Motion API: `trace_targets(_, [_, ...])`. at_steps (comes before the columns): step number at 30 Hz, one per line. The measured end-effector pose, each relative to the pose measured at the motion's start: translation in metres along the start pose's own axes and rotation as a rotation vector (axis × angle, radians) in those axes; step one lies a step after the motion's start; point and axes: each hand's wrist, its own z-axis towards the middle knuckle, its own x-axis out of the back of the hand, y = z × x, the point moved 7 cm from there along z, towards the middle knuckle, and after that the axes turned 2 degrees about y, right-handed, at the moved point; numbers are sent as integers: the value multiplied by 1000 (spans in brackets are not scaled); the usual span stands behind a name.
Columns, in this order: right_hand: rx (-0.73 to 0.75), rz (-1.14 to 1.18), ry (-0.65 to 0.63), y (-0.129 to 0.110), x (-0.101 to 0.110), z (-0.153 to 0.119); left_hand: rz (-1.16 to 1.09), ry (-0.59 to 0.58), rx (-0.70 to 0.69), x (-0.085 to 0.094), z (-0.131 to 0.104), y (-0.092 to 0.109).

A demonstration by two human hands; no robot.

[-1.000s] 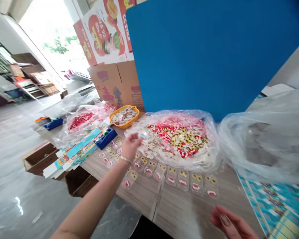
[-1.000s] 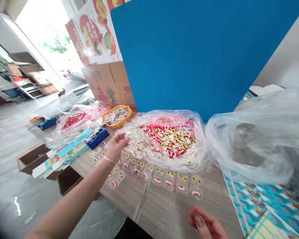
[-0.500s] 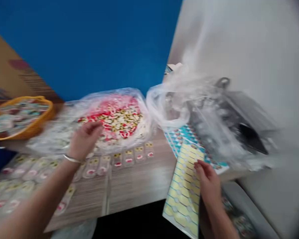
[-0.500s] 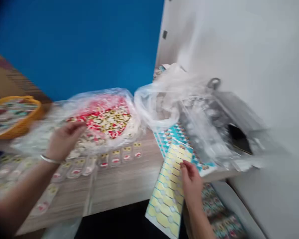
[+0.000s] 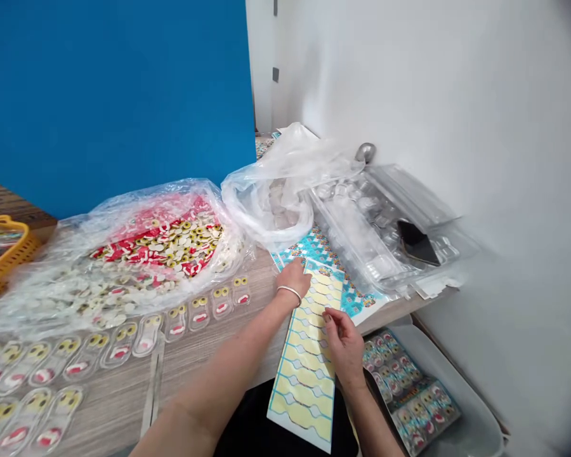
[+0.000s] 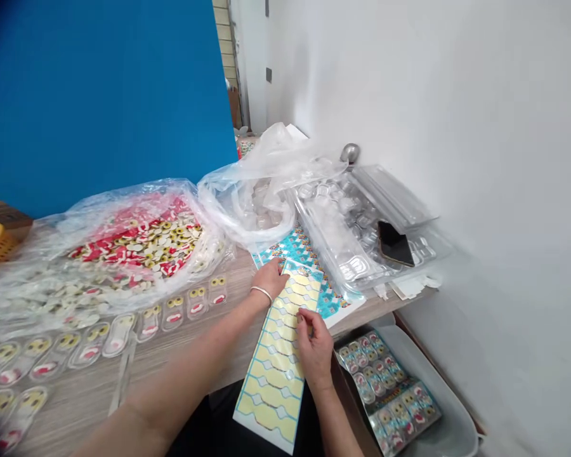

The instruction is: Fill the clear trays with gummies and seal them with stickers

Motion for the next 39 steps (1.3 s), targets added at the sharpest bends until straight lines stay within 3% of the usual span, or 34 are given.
trace_targets(5, [105, -93, -10, -29, 0, 13, -121, -38, 44, -3, -4, -4])
trace_targets(10, [474, -216, 23, -94, -11, 44, -346, -129, 31, 7, -34, 5])
trace_targets(13, [572, -249, 11, -116, -21, 59, -456, -146, -10, 22, -52, 17])
trace_targets(18, [611, -212, -14, -137, -26, 58, -706, -146, -56, 48, -70, 30])
trace_targets(24, [654, -215, -40, -158, -22, 45, -652, -81, -108, 71, -82, 40])
trace_targets(29, [709, -233, 5, -166, -23, 37, -668, -27, -107, 76, -87, 45])
trace_targets(33, [593, -184, 27, -159, -27, 39, -707, -15, -71, 71, -90, 42])
trace_targets(39, [105, 217, -53, -124, -37, 58, -767, -18, 5, 54, -83, 21])
